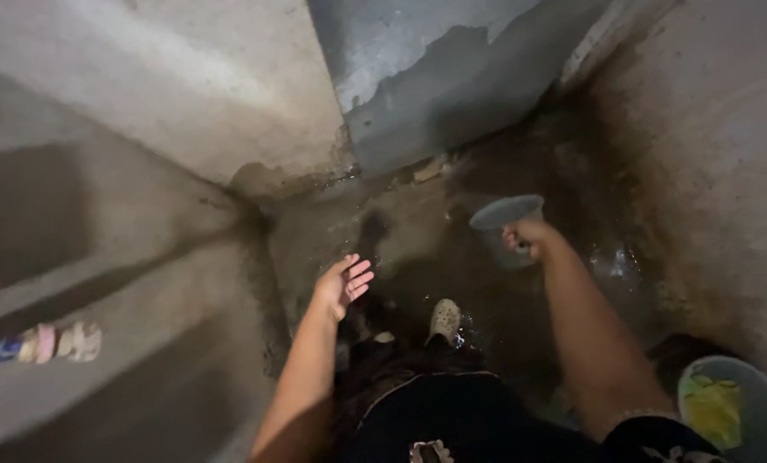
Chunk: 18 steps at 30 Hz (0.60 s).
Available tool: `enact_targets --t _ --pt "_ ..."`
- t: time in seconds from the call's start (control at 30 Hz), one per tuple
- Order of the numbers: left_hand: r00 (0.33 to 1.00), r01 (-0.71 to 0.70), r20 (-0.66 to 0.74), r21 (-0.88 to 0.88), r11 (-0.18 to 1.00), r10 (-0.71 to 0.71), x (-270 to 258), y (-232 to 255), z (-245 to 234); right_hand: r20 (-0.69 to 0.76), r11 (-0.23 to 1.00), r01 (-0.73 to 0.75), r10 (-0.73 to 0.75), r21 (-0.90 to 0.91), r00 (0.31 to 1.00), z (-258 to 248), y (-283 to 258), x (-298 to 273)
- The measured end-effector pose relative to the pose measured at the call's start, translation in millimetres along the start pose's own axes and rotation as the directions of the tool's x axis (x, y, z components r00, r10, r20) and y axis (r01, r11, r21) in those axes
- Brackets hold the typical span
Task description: The person rinses a concrete bathroom floor by repeatedly scooping water from a square basin using a plastic dipper and pouring it across the wet, soapy surface.
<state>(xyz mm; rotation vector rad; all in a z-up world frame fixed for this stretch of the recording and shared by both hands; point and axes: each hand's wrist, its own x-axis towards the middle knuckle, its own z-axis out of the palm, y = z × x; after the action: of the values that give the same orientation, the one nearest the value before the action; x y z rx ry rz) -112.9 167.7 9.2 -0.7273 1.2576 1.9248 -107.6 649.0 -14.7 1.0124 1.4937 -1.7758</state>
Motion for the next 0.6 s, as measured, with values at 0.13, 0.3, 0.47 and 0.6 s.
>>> enact_targets --t 0.13,0.3,0.47,0.6 --pt "1.0 0.005 -0.014 0.024 1.0 -0.004 10.4 11.0 35.7 -0.135 0.991 0.09 -0.077 0.095 0.988 -52.2 -15.4 -22.5" --pt "1.0 0.017 0.014 0.04 0.999 -0.017 31.6 23.8 71.0 -0.139 0.956 0.122 -0.087 0.268 0.986 -94.5 8.5 -61.9" --pt "0.998 0.015 0.059 0.098 0.995 -0.021 57.0 32.6 117.1 -0.193 0.965 0.122 -0.078 0.231 0.978 -108.6 49.9 -111.0" --pt "0.994 0.027 0.102 0.114 0.993 -0.038 71.3 35.0 162.4 -0.209 0.983 -0.022 0.06 0.181 0.976 -114.2 87.4 -123.2"
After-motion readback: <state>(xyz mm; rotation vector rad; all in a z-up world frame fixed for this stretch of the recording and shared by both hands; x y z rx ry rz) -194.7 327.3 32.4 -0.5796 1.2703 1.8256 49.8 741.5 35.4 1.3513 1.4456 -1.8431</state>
